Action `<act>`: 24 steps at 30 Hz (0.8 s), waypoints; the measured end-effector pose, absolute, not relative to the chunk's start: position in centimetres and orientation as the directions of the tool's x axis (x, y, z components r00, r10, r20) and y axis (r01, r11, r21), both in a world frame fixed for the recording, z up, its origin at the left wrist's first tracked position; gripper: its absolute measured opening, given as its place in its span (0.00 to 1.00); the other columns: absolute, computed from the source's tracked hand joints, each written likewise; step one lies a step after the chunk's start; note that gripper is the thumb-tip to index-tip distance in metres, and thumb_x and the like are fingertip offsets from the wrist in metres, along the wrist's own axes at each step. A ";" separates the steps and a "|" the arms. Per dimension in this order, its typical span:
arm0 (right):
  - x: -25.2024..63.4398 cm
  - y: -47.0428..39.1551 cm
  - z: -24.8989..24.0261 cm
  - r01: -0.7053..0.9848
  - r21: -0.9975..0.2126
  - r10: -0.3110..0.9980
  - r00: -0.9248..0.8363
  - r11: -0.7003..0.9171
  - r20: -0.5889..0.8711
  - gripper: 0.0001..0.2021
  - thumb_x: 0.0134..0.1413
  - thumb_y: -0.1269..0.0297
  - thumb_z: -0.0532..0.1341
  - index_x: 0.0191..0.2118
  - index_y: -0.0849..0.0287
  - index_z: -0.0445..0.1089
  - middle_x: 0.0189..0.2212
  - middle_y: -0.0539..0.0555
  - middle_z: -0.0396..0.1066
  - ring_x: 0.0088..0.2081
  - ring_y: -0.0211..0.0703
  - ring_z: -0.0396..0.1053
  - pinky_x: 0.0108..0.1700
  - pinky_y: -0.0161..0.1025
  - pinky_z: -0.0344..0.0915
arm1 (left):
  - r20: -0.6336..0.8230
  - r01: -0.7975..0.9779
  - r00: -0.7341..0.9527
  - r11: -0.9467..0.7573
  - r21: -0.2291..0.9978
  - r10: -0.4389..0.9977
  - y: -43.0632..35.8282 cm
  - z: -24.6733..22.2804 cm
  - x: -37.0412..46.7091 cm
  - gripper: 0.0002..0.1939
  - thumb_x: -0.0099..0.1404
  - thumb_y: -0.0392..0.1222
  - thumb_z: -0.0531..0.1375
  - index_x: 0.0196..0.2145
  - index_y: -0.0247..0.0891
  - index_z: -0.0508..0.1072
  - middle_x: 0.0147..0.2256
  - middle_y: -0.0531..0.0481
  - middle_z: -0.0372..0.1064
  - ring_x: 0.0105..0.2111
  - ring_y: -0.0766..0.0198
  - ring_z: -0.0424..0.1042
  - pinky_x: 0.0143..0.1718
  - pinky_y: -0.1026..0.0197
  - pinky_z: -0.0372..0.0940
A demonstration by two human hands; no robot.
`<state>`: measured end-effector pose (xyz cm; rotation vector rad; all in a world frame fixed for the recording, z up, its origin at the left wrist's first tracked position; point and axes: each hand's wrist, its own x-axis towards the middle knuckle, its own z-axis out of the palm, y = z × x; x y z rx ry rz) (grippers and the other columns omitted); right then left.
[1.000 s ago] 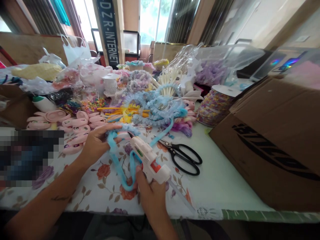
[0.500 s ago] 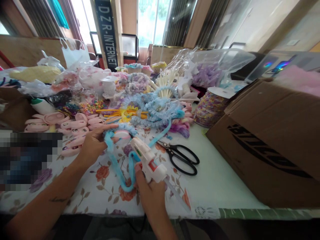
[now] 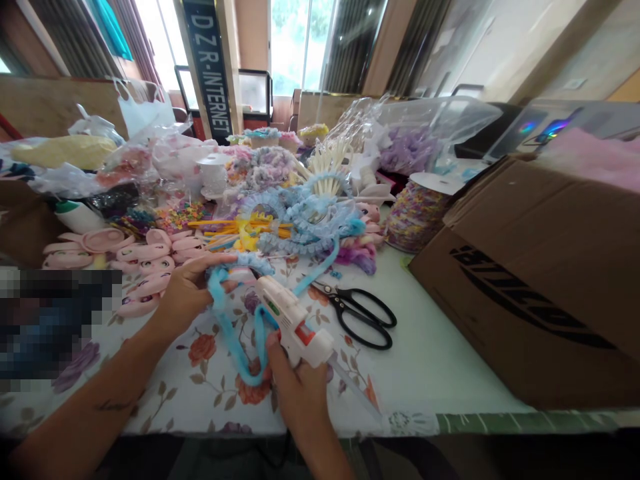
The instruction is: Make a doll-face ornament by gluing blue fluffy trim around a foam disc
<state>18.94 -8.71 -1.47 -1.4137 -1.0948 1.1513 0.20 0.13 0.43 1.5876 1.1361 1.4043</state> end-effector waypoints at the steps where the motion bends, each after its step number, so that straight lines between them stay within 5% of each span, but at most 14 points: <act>1: 19.0 -8.7 -1.6 0.068 -0.990 0.984 0.142 -0.119 -0.109 0.15 0.50 0.50 0.62 0.26 0.57 0.68 0.13 0.47 0.65 0.19 0.42 0.64 0.25 0.37 0.63 | 0.353 0.152 0.020 -0.352 0.924 0.935 0.1 0.4 0.2 0.19 0.52 0.37 0.67 0.44 0.41 0.77 0.44 0.49 0.75 0.45 0.58 0.73 0.46 0.60 0.68; 24: 19.0 -8.7 -1.9 0.131 -0.986 0.970 0.232 -0.105 -0.072 0.17 0.49 0.51 0.62 0.19 0.56 0.64 0.12 0.48 0.64 0.18 0.41 0.63 0.23 0.36 0.61 | 0.325 0.098 -0.060 -0.319 0.943 0.944 0.1 0.6 0.3 0.20 0.49 0.36 0.69 0.43 0.40 0.78 0.46 0.47 0.75 0.47 0.55 0.72 0.48 0.59 0.67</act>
